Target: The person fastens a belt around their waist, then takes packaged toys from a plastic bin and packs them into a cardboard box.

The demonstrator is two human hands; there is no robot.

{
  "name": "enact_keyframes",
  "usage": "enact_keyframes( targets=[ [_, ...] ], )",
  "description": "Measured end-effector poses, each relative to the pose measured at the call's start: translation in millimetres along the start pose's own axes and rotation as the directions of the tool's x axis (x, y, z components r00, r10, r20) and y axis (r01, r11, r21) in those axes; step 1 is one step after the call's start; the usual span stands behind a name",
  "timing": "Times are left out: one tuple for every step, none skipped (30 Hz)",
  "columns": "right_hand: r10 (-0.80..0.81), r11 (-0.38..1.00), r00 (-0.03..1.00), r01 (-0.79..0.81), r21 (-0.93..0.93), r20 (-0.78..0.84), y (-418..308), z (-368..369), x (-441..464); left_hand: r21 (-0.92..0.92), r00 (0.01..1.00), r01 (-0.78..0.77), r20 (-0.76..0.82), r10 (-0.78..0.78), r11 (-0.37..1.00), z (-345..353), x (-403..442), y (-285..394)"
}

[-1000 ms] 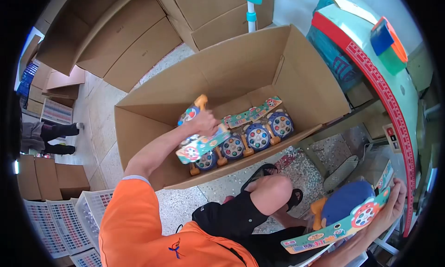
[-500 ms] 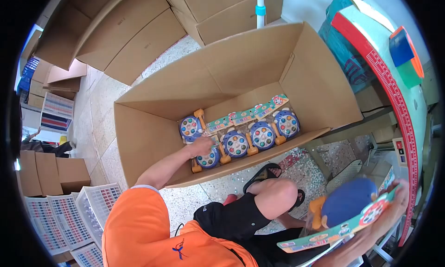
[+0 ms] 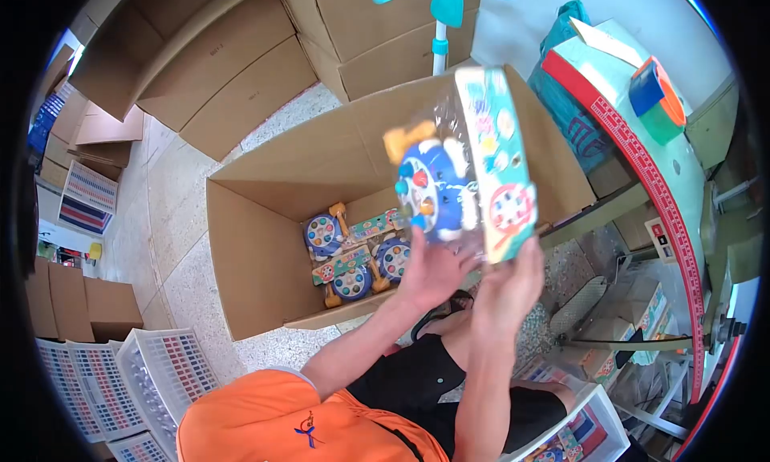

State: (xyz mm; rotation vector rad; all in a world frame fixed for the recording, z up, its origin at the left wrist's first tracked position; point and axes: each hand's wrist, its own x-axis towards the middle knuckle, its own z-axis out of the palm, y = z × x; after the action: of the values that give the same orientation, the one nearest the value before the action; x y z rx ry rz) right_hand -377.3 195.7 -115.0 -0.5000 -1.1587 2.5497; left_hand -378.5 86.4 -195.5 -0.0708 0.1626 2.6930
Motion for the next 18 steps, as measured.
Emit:
enact_keyframes(
  targets=[
    [0.023,0.999,0.996,-0.026,-0.033,-0.084,8,3,-19,-0.092,0.996,-0.056,-0.081,0.049,0.994,3,1,9],
    [0.020,0.999,0.996,-0.023,-0.032,-0.084,17,-12,-33,-0.181,0.982,-0.114,-0.167,0.084,0.977,5,2,18],
    [0.079,0.972,0.997,-0.081,-0.220,-0.017,31,-33,-45,-0.180,0.983,-0.109,-0.166,0.079,0.978,-2,6,27],
    [0.154,0.906,0.987,-0.127,-0.404,0.036,40,-46,-52,-0.023,0.950,-0.169,-0.271,0.157,0.985,-19,11,39],
    [0.167,0.904,0.985,-0.140,-0.405,0.033,38,-52,-54,0.142,0.895,-0.215,-0.367,0.253,0.966,-39,8,52],
    [0.199,0.842,0.973,-0.107,-0.529,0.120,30,-61,-53,0.144,0.888,-0.217,-0.381,0.257,0.965,-55,-1,64],
    [0.228,0.772,0.952,-0.049,-0.634,0.205,19,-69,-47,0.338,0.878,-0.117,-0.404,0.256,0.934,-70,-6,79],
    [0.263,0.691,0.921,0.028,-0.722,0.287,10,-74,-39,0.512,0.869,-0.009,-0.421,0.260,0.859,-85,-9,97],
    [0.266,0.691,0.921,0.024,-0.723,0.284,-1,-79,-35,0.556,0.857,0.068,-0.458,0.237,0.828,-101,-14,116],
    [0.211,0.690,0.945,0.037,-0.723,0.250,-12,-83,-32,0.592,0.842,0.150,-0.497,0.212,0.792,-122,-19,135],
    [0.156,0.688,0.964,0.050,-0.724,0.214,-22,-89,-28,0.652,0.827,0.161,-0.499,0.259,0.741,-164,-23,156],
    [0.159,0.685,0.966,0.043,-0.728,0.206,-31,-99,-24,0.706,0.811,0.175,-0.499,0.306,0.686,-183,-26,169],
    [0.156,0.676,0.971,0.030,-0.737,0.183,-38,-109,-20,0.708,0.740,0.203,-0.564,0.368,0.677,-201,-28,178],
    [0.155,0.669,0.975,0.017,-0.743,0.162,-42,-117,-16,0.709,0.657,0.231,-0.619,0.431,0.666,-205,-30,187],
    [0.160,0.671,0.975,0.008,-0.742,0.156,-46,-124,-14,0.708,0.653,0.239,-0.624,0.430,0.664,-252,-31,210],
    [0.147,0.657,0.982,-0.004,-0.754,0.122,-50,-130,-11,0.764,0.646,0.613,-0.632,0.428,0.203,-304,-44,213],
    [0.137,0.639,0.987,-0.023,-0.769,0.085,-55,-136,-10,0.545,0.636,0.771,-0.643,0.427,-0.329,-328,-63,207],
    [0.129,0.623,0.990,-0.044,-0.781,0.048,-58,-142,-8,0.537,0.630,0.776,-0.651,0.423,-0.331,-354,-63,207]
  ],
)
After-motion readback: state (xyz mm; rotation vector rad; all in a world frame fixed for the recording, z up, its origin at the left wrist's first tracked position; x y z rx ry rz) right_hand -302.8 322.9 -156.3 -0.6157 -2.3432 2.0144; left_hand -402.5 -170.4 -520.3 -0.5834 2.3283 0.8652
